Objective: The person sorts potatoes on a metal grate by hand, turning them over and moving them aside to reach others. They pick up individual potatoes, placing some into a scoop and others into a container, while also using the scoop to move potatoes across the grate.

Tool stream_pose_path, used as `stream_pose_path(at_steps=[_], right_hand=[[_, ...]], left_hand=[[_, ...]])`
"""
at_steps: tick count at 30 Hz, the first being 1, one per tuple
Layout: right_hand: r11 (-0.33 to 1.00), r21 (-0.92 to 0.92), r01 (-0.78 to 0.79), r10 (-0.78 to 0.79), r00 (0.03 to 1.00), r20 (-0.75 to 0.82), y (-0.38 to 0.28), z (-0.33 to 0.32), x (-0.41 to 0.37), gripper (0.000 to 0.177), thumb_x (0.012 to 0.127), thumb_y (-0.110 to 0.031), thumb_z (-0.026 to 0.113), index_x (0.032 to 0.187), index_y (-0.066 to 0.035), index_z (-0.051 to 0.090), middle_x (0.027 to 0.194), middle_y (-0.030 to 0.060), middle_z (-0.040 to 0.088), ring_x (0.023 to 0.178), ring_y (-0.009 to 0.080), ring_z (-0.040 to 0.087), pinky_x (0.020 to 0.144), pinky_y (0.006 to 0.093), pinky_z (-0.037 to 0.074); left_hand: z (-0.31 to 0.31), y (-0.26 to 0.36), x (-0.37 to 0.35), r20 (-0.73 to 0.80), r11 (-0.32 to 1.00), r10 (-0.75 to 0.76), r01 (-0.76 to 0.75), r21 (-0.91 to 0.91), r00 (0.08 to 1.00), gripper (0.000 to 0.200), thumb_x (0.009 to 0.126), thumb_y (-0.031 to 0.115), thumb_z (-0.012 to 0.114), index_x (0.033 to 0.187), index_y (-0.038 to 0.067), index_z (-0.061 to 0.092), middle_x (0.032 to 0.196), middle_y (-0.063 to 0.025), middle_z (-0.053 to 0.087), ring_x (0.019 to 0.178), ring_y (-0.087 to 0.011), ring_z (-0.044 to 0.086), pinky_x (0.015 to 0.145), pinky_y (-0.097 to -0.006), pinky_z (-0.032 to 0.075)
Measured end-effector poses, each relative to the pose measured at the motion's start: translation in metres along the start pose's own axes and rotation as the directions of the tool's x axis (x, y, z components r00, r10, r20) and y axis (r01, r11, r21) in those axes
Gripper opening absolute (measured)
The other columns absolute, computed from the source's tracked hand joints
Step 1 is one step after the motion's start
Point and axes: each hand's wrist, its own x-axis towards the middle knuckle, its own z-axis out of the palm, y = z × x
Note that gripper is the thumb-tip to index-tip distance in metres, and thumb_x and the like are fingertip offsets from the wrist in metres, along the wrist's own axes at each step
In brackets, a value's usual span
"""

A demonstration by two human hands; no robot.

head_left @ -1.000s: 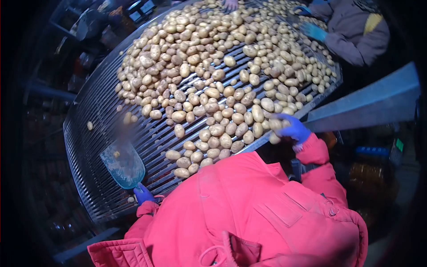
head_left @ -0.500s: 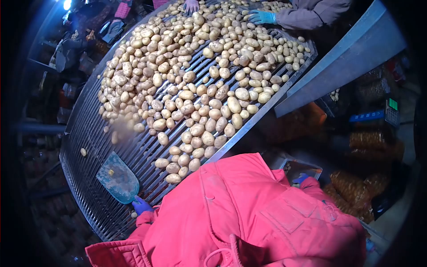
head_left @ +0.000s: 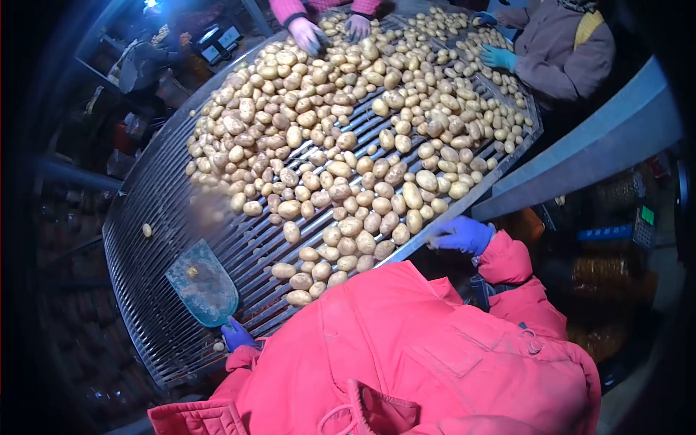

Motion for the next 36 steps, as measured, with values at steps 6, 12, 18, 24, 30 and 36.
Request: stream_pose_path(at_steps=[6, 12, 18, 24, 30, 36], right_hand=[[0.940, -0.005, 0.342, -0.309, 0.844, -0.439, -0.062, -0.008, 0.152, 0.039, 0.090, -0.028, 0.071, 0.119, -0.002, 0.067, 0.102, 0.0086, 0.071, 0.089, 0.0135, 0.065, 0.079, 0.0293, 0.053], [0.887, -0.259, 0.383, -0.461, 0.755, -0.465, -0.088, -0.042, 0.279, 0.042, 0.089, -0.029, 0.071, 0.119, -0.001, 0.066, 0.103, 0.0114, 0.072, 0.089, 0.0191, 0.068, 0.078, 0.0323, 0.054], [0.918, -0.356, 0.174, -0.362, 0.732, -0.577, -0.086, -0.066, 0.387, 0.046, 0.087, -0.033, 0.068, 0.124, -0.005, 0.062, 0.112, 0.0210, 0.067, 0.103, 0.0327, 0.065, 0.091, 0.0420, 0.051], [0.597, -0.790, 0.139, -0.768, 0.386, -0.512, -0.130, -0.083, 0.467, 0.037, 0.089, -0.026, 0.064, 0.123, -0.009, 0.063, 0.120, 0.0179, 0.065, 0.109, 0.0353, 0.061, 0.096, 0.0447, 0.049], [0.809, -0.576, -0.119, -0.239, 0.829, -0.506, -0.182, -0.106, 0.497, 0.043, 0.085, -0.039, 0.065, 0.114, -0.006, 0.064, 0.121, 0.0206, 0.064, 0.112, 0.0367, 0.061, 0.096, 0.0467, 0.049], [0.772, -0.631, 0.071, -0.436, 0.781, -0.447, -0.157, -0.089, 0.507, 0.047, 0.084, -0.042, 0.068, 0.116, -0.008, 0.065, 0.117, 0.0208, 0.065, 0.110, 0.0353, 0.062, 0.094, 0.0431, 0.050]], left_hand=[[0.003, -0.005, 0.002, 0.038, 0.994, -0.034, 0.038, -0.103, 0.999, 0.050, 0.100, 0.048, 0.051, 0.107, -0.001, 0.060, 0.095, -0.0261, 0.067, 0.087, -0.0423, 0.064, 0.074, -0.0463, 0.050], [0.010, -0.009, -0.002, -0.108, 0.998, 0.067, -0.066, 0.011, 0.992, 0.044, 0.099, 0.042, 0.057, 0.092, -0.001, 0.057, 0.085, -0.0263, 0.058, 0.077, -0.0449, 0.058, 0.066, -0.0513, 0.044], [-0.004, 0.011, -0.010, -0.074, 0.985, 0.062, -0.073, -0.156, 0.995, 0.039, 0.101, 0.038, 0.055, 0.090, 0.001, 0.055, 0.082, -0.0217, 0.058, 0.073, -0.0400, 0.057, 0.066, -0.0485, 0.044], [-0.023, 0.038, -0.012, 0.017, 0.998, -0.014, 0.015, -0.066, 1.000, 0.037, 0.101, 0.035, 0.056, 0.101, -0.002, 0.057, 0.094, -0.0265, 0.063, 0.085, -0.0439, 0.062, 0.072, -0.0467, 0.048], [-0.018, 0.032, -0.012, -0.033, 0.998, 0.008, -0.010, -0.060, 0.999, 0.035, 0.101, 0.034, 0.055, 0.102, -0.001, 0.057, 0.096, -0.0251, 0.065, 0.087, -0.0448, 0.062, 0.074, -0.0470, 0.049], [-0.026, 0.046, -0.013, -0.042, 0.997, 0.031, -0.034, -0.074, 0.999, 0.035, 0.101, 0.034, 0.055, 0.103, -0.001, 0.057, 0.096, -0.0254, 0.065, 0.090, -0.0460, 0.062, 0.075, -0.0470, 0.049]])
